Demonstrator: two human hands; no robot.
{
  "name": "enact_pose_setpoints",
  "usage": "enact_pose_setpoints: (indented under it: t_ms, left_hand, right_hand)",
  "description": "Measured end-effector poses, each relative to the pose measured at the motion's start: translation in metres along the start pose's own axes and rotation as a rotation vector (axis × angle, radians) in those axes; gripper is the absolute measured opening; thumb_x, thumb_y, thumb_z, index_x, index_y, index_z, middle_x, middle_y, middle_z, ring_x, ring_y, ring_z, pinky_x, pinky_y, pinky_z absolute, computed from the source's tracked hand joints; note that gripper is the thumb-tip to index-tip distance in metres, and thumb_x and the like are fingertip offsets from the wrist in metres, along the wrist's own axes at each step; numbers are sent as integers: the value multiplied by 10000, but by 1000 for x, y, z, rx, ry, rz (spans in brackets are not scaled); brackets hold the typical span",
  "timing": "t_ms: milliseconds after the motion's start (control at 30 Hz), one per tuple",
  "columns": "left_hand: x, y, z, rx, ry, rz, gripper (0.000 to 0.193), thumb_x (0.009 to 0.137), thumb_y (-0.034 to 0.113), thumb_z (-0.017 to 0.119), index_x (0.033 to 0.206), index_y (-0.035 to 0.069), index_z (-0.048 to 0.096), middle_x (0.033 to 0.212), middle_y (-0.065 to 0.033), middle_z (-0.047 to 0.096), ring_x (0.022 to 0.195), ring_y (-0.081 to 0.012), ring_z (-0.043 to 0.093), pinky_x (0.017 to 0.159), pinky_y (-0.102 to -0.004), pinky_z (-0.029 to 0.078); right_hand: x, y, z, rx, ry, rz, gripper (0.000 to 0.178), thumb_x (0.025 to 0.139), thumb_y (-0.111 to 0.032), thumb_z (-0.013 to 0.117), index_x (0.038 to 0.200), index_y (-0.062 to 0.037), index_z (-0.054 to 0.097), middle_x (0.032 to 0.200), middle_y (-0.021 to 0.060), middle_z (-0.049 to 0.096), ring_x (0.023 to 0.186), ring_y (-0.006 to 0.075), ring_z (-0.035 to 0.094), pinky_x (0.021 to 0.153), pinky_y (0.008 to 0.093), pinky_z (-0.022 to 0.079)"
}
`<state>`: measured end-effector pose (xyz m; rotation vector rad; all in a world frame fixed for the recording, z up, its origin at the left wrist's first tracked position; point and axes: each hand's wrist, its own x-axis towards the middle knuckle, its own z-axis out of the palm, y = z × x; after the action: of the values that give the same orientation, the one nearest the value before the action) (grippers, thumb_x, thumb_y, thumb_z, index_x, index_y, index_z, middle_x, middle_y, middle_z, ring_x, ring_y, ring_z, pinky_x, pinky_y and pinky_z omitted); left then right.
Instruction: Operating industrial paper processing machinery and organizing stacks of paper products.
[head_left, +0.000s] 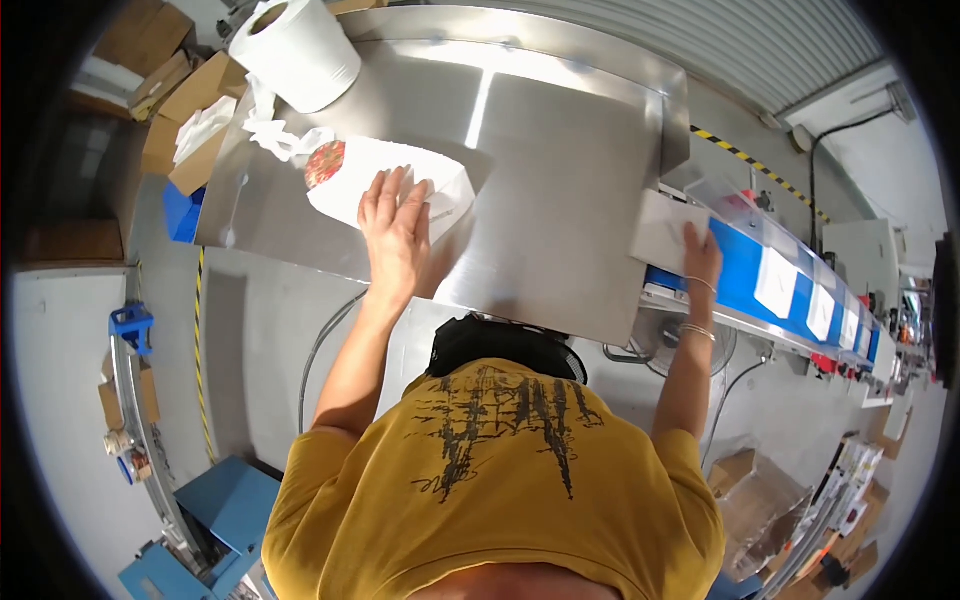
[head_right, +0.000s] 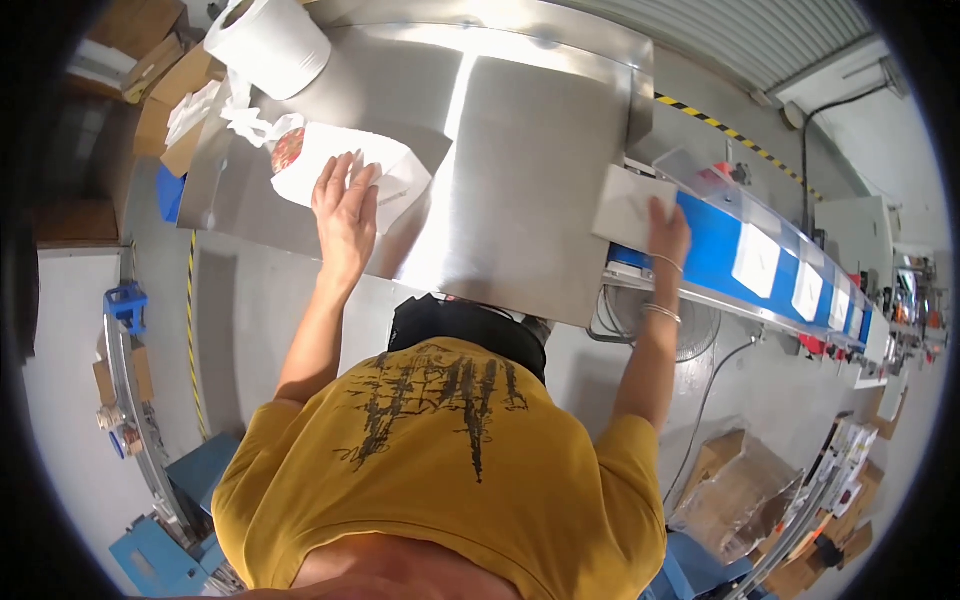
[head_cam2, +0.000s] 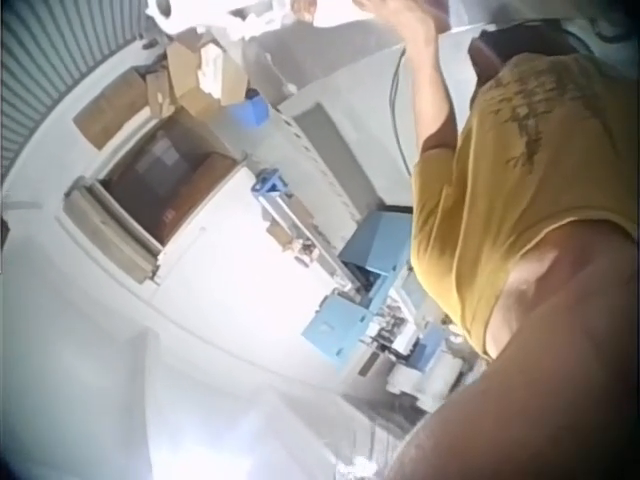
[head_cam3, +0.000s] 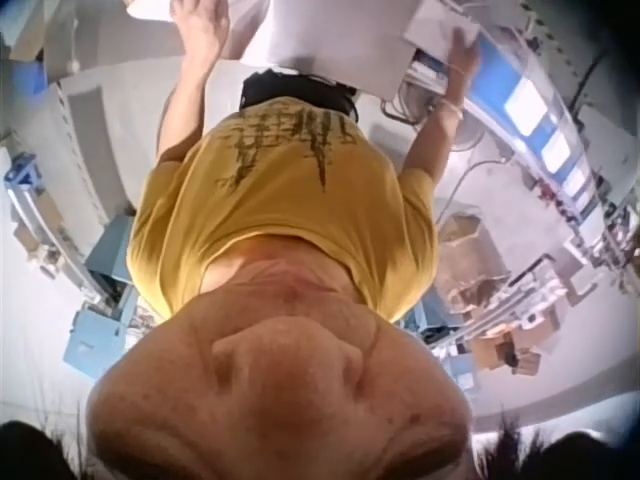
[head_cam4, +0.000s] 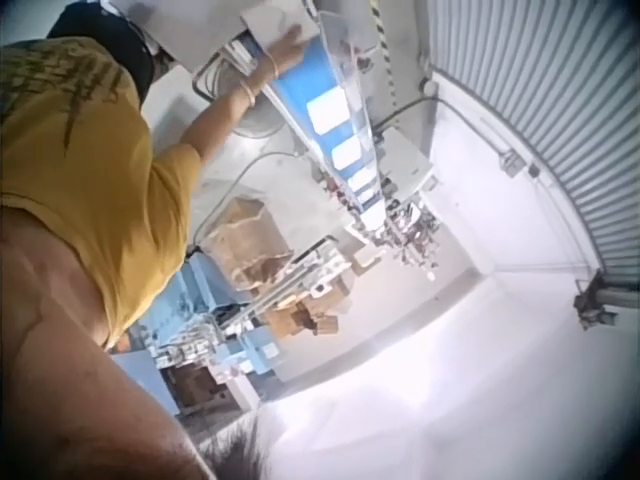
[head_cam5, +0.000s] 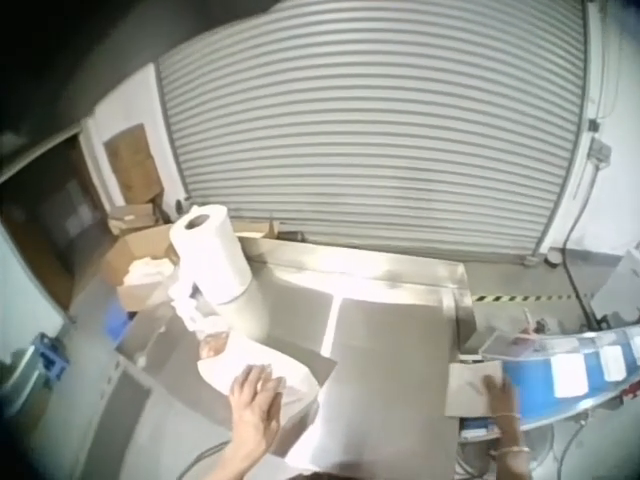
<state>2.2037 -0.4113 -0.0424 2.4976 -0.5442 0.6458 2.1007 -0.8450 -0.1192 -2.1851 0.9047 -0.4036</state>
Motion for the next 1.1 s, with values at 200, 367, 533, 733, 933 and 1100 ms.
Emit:
enact_pose_setpoints:
  t_ms: [200, 367, 533, 733, 933, 1100]
  left_hand:
    - [0, 5, -4, 10, -47, -8, 282, 765, 14, 660, 1018, 136, 687, 1351, -110, 480, 1310, -372, 361, 1078, -544, 219]
    - [3, 13, -12, -43, -132, 12, 268, 759, 10, 651, 984, 149, 693, 1392, -121, 445, 1357, -370, 294, 1097, -551, 150]
    - [14, 11, -13, -7, -40, -74, 305, 805, 44, 639, 1104, 102, 659, 1390, -166, 438, 1347, -379, 309, 1091, -553, 172]
    - [7, -14, -7, 38, -37, -55, 311, 819, 31, 628, 1127, 70, 647, 1302, -156, 525, 1257, -386, 424, 1061, -509, 285]
    - [6, -11, -7, -38, -36, -65, 302, 786, -1, 633, 1065, 107, 675, 1306, -127, 523, 1283, -376, 403, 1077, -512, 252]
    - [5, -2, -12, -8, -84, -62, 295, 780, 14, 649, 1045, 139, 682, 1369, -122, 478, 1342, -365, 333, 1105, -522, 179]
  right_hand:
    - [-7, -63, 17, -432, 142, -535, 583, 743, -245, 740, 1221, 6, 520, 1201, 208, 566, 1129, 371, 521, 947, 433, 429]
    - [-66, -192, 115, 176, -727, -742, 613, 737, -183, 769, 1285, -112, 503, 1303, 117, 497, 1179, 295, 489, 952, 386, 441]
    - [-68, -183, 149, 330, -757, -719, 445, 804, -270, 719, 1130, -19, 549, 1117, 158, 582, 1060, 326, 521, 930, 418, 421]
    - [-41, -68, 88, 176, -294, 66, 265, 906, -245, 649, 1003, -5, 592, 772, 18, 560, 710, 94, 463, 627, 256, 426]
    - [-6, -3, 5, -229, 213, -91, 422, 865, -290, 675, 1165, -14, 567, 1021, 128, 618, 881, 215, 560, 766, 360, 466]
    - [-16, -80, 42, -244, -5, -642, 568, 773, -283, 736, 1255, -65, 527, 1209, 190, 554, 1088, 361, 531, 930, 457, 423]
